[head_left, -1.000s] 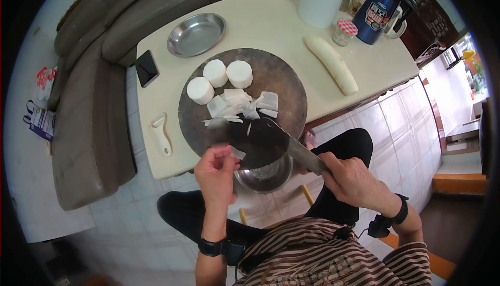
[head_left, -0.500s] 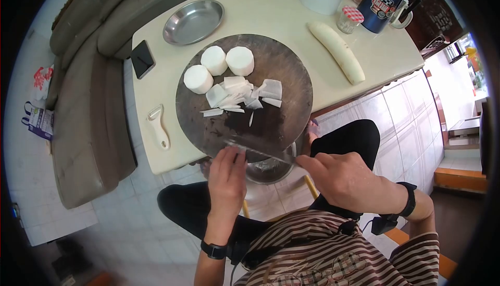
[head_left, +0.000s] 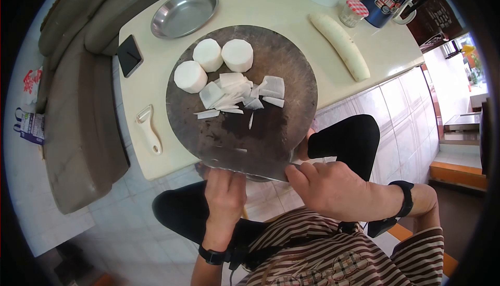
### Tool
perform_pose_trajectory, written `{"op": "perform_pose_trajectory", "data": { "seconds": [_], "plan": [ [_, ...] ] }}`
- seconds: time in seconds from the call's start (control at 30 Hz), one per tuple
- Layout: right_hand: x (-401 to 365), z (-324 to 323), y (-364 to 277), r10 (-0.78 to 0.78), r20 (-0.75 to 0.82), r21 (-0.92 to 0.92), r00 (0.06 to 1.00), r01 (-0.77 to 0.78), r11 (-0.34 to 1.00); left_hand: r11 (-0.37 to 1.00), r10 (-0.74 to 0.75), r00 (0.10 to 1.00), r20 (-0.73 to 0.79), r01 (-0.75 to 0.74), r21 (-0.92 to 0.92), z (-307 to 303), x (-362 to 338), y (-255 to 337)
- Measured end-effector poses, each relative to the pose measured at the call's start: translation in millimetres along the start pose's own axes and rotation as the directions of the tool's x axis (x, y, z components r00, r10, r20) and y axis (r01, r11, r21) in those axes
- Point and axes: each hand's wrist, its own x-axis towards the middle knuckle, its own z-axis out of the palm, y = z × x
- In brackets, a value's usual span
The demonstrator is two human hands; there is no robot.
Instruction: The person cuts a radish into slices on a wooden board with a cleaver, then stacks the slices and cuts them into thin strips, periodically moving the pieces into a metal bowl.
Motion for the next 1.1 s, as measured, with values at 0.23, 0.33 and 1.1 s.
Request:
{"op": "perform_pose_trajectory", "data": {
  "seconds": [0.23, 0.33, 1.1],
  "plan": [
    [36.4, 18.6, -6.6, -0.045, -0.028, -0.162, 0.999, 0.04, 0.986, 0.997, 0.012, 0.996, 0.085, -0.005, -0.08, -4.9, -14.0, -12.5],
    [38.0, 14.8, 0.0, -0.014, -0.038, -0.054, 0.999, 0.012, 0.998, 0.998, 0.056, 0.997, 0.061, -0.053, -0.044, -3.3, -11.3, -10.7],
    [54.9, 21.7, -1.6, -0.096, -0.078, -0.06, 0.992, 0.091, 0.994, 0.999, 0.041, 0.996, 0.08, -0.039, -0.025, 3.2, -18.8, -8.9]
  ]
}}
